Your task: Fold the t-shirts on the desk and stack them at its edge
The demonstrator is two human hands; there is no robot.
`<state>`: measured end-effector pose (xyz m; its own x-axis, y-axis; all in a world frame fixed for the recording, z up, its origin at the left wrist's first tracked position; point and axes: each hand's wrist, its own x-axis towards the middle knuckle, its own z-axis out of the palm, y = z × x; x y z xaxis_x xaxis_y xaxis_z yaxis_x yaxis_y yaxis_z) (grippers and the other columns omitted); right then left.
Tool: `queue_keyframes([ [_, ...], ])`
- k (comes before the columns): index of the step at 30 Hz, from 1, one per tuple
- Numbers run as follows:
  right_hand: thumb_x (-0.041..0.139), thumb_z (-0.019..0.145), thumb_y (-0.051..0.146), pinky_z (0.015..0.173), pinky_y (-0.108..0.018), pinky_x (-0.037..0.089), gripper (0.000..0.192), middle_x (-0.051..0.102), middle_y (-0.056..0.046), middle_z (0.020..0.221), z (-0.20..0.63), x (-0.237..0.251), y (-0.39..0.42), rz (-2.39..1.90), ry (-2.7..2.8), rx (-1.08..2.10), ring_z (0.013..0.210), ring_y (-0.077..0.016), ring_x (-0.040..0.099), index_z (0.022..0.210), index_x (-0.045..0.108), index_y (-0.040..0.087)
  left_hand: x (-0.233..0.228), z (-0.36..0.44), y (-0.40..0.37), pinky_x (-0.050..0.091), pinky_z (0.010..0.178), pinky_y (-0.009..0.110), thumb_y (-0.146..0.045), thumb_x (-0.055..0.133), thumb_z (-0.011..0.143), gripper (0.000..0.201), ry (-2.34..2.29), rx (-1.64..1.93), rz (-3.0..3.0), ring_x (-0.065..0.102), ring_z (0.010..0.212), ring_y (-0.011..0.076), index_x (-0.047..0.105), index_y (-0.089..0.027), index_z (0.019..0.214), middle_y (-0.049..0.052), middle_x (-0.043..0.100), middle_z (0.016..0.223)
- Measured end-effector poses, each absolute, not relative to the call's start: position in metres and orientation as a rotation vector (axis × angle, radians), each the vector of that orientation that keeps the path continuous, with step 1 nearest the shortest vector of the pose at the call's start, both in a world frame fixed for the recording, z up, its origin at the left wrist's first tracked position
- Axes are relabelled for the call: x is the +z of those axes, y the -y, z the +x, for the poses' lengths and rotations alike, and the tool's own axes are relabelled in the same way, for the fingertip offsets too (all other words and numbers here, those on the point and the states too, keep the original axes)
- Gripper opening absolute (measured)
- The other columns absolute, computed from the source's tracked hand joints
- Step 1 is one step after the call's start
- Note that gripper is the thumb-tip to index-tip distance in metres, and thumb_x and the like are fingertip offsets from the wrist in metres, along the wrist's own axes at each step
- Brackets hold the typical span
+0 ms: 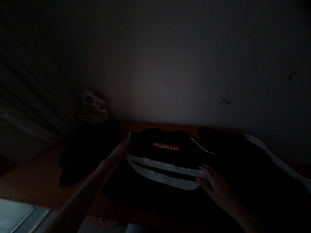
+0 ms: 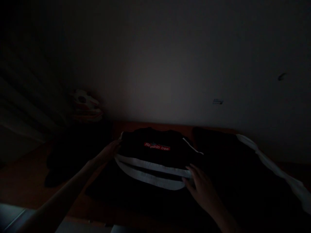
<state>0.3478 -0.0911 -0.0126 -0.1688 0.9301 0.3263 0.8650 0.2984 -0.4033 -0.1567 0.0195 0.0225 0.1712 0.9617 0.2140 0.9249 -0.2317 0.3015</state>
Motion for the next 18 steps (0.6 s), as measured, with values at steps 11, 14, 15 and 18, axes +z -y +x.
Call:
queue_keyframes([
  [11, 0.038, 0.1, 0.059, 0.113, -0.061, 0.038, 0.058, 0.05, -0.014, 0.154, 0.324, -0.052, 0.079, -1.645, 2.226, 0.062, 0.142, -0.0335, 0.047, 0.142, 0.057, 0.025, 0.015, -0.178, -0.013, 0.048, 0.101, 0.05, -0.032, 0.043, 0.097, 0.043, -2.25, 0.108, 2.208, 0.065, 0.118, 0.0343, 0.059, -0.017, 0.134, 0.021, 0.068, 0.125],
  [14, 0.041, 0.1, 0.058, 0.113, -0.059, 0.039, 0.055, 0.052, -0.014, 0.152, 0.323, -0.05, 0.078, -1.631, 2.2, 0.04, 0.14, -0.0324, 0.048, 0.14, 0.058, 0.025, 0.022, -0.166, -0.035, 0.047, 0.101, 0.049, -0.039, 0.039, 0.1, 0.049, -2.432, 0.165, 2.022, 0.063, 0.121, 0.0359, 0.054, -0.01, 0.137, 0.025, 0.064, 0.13],
  [15, 0.042, 0.1, 0.057, 0.112, -0.058, 0.04, 0.054, 0.053, -0.014, 0.151, 0.322, -0.05, 0.078, -1.624, 2.187, 0.029, 0.139, -0.0319, 0.049, 0.139, 0.059, 0.025, 0.023, -0.162, -0.045, 0.047, 0.101, 0.048, -0.04, 0.038, 0.1, 0.051, -2.452, 0.192, 1.992, 0.061, 0.123, 0.0365, 0.052, -0.007, 0.137, 0.026, 0.062, 0.131],
  [18, 0.045, 0.1, 0.054, 0.111, -0.056, 0.043, 0.049, 0.056, -0.013, 0.149, 0.32, -0.048, 0.08, -1.595, 2.157, 0.019, 0.136, -0.0314, 0.053, 0.136, 0.061, 0.026, 0.026, -0.157, -0.073, 0.05, 0.096, 0.044, -0.042, 0.043, 0.097, 0.055, -2.466, 0.25, 1.926, 0.063, 0.12, 0.0379, 0.053, -0.001, 0.133, 0.031, 0.063, 0.128],
])
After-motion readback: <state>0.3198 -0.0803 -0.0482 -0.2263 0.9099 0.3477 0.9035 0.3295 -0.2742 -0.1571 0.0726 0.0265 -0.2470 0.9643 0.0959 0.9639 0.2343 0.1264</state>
